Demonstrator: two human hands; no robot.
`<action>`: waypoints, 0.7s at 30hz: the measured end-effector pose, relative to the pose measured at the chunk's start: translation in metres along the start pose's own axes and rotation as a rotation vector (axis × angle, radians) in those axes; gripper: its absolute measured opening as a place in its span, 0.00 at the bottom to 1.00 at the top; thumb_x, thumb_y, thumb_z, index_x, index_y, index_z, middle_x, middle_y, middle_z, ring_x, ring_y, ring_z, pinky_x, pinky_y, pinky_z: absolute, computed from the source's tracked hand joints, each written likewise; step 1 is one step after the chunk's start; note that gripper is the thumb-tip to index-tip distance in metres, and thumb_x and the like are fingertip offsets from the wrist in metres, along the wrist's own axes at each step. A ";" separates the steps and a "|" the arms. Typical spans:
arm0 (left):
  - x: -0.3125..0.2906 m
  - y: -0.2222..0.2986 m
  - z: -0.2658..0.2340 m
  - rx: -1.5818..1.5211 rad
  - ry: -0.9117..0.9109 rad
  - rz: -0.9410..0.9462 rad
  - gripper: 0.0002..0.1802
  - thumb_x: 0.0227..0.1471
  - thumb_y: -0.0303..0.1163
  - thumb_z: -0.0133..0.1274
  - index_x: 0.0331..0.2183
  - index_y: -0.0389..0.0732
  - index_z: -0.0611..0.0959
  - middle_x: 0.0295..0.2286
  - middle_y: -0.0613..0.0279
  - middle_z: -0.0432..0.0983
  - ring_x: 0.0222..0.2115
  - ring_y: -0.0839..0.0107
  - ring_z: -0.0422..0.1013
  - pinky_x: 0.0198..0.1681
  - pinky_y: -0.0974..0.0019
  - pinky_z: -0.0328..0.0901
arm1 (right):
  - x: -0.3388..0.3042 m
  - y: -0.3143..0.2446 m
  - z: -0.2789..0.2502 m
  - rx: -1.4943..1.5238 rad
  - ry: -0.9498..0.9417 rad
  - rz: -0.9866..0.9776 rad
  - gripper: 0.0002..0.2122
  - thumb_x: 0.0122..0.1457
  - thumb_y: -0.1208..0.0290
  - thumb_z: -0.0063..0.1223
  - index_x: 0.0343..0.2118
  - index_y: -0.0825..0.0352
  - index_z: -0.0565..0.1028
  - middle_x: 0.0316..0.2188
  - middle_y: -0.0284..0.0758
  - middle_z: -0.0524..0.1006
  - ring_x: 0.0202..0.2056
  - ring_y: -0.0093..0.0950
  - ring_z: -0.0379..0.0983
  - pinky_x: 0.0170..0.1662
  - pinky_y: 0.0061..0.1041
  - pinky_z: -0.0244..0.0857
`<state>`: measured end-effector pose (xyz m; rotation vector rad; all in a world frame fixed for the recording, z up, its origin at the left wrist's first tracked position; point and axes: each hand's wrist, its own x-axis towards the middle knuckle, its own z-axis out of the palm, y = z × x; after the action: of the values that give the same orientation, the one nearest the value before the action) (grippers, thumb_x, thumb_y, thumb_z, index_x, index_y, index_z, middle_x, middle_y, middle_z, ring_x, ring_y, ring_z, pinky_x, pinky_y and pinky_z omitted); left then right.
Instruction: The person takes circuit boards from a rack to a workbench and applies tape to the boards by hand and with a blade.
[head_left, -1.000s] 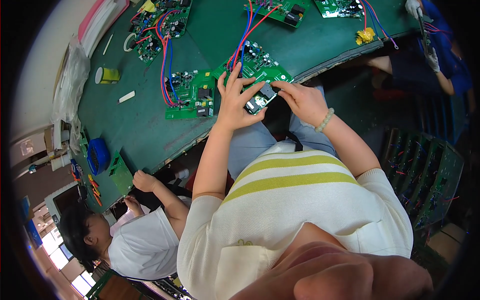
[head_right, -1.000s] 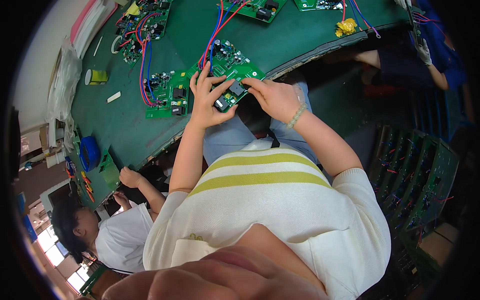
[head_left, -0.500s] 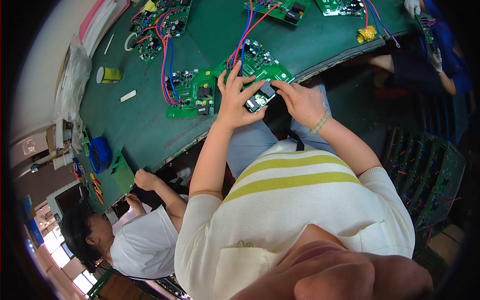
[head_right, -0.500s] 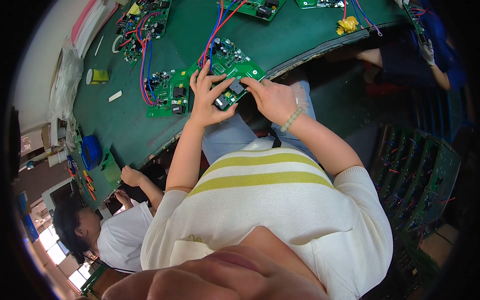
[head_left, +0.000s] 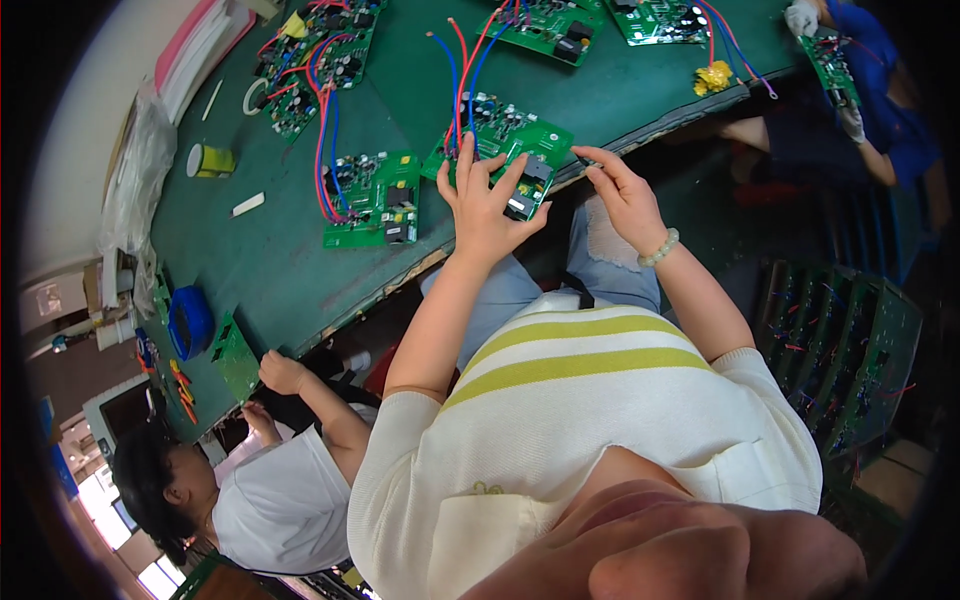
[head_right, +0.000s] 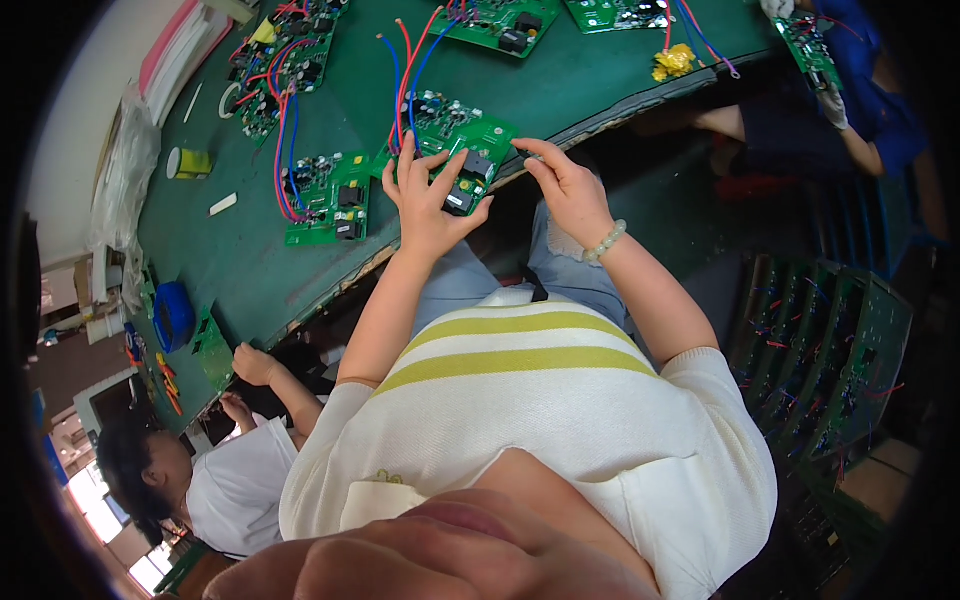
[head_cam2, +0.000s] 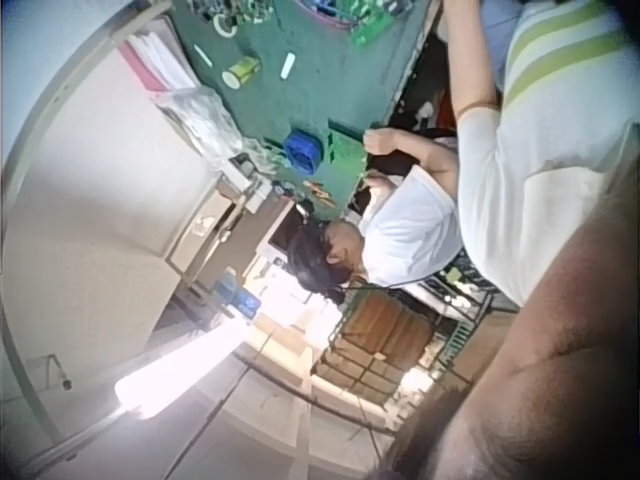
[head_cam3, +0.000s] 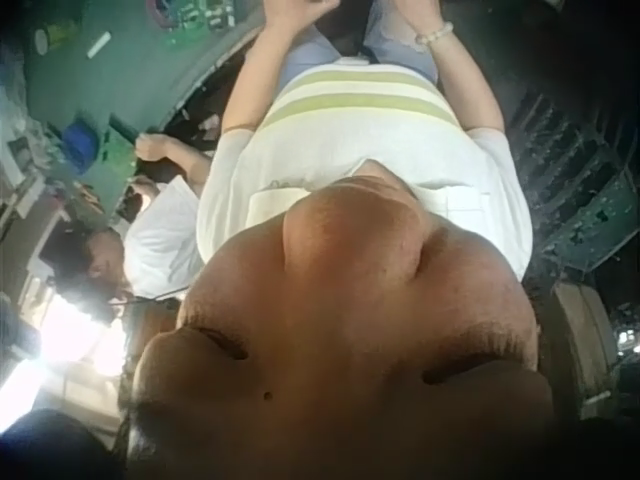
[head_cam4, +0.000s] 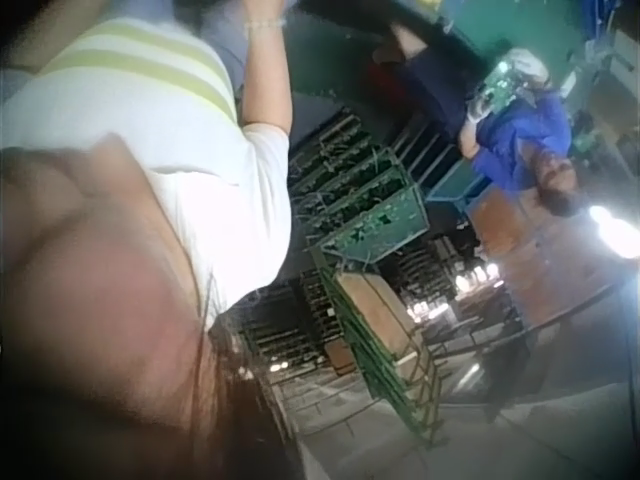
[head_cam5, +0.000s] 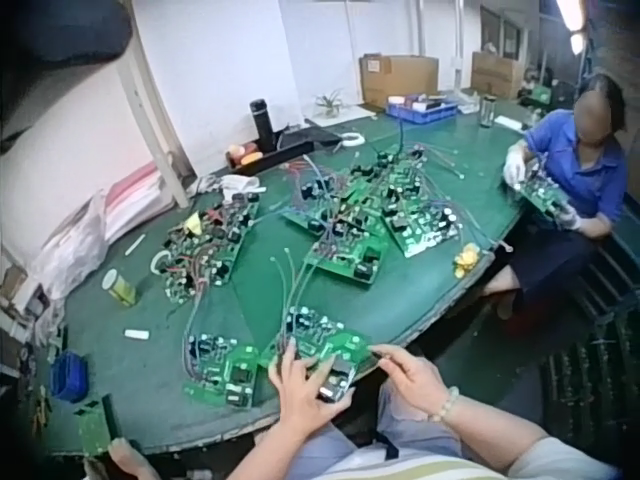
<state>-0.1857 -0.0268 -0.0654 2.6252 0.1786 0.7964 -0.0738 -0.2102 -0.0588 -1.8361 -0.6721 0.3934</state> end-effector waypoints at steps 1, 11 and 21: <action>-0.001 0.000 0.002 0.013 0.015 0.008 0.35 0.29 0.47 0.67 0.45 0.50 0.81 0.40 0.58 0.71 0.60 0.51 0.52 0.58 0.38 0.38 | 0.001 0.000 0.000 -0.139 0.015 0.030 0.13 0.63 0.67 0.47 0.50 0.50 0.73 0.24 0.30 0.74 0.21 0.25 0.69 0.27 0.22 0.63; -0.003 -0.002 0.006 0.043 0.021 0.059 0.36 0.29 0.46 0.66 0.47 0.51 0.80 0.41 0.59 0.72 0.60 0.50 0.53 0.59 0.42 0.39 | 0.024 -0.022 0.006 -0.647 -0.208 -0.101 0.11 0.62 0.61 0.45 0.47 0.48 0.72 0.26 0.35 0.79 0.27 0.36 0.77 0.28 0.36 0.69; -0.001 -0.003 0.003 0.009 0.018 0.048 0.35 0.30 0.47 0.66 0.46 0.50 0.81 0.41 0.58 0.71 0.60 0.51 0.52 0.58 0.39 0.38 | 0.020 -0.028 0.007 -0.637 -0.231 -0.061 0.11 0.62 0.61 0.45 0.47 0.48 0.71 0.23 0.36 0.78 0.26 0.38 0.76 0.27 0.38 0.69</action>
<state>-0.1848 -0.0254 -0.0692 2.6405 0.1251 0.8371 -0.0690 -0.1857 -0.0337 -2.3804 -1.1019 0.3803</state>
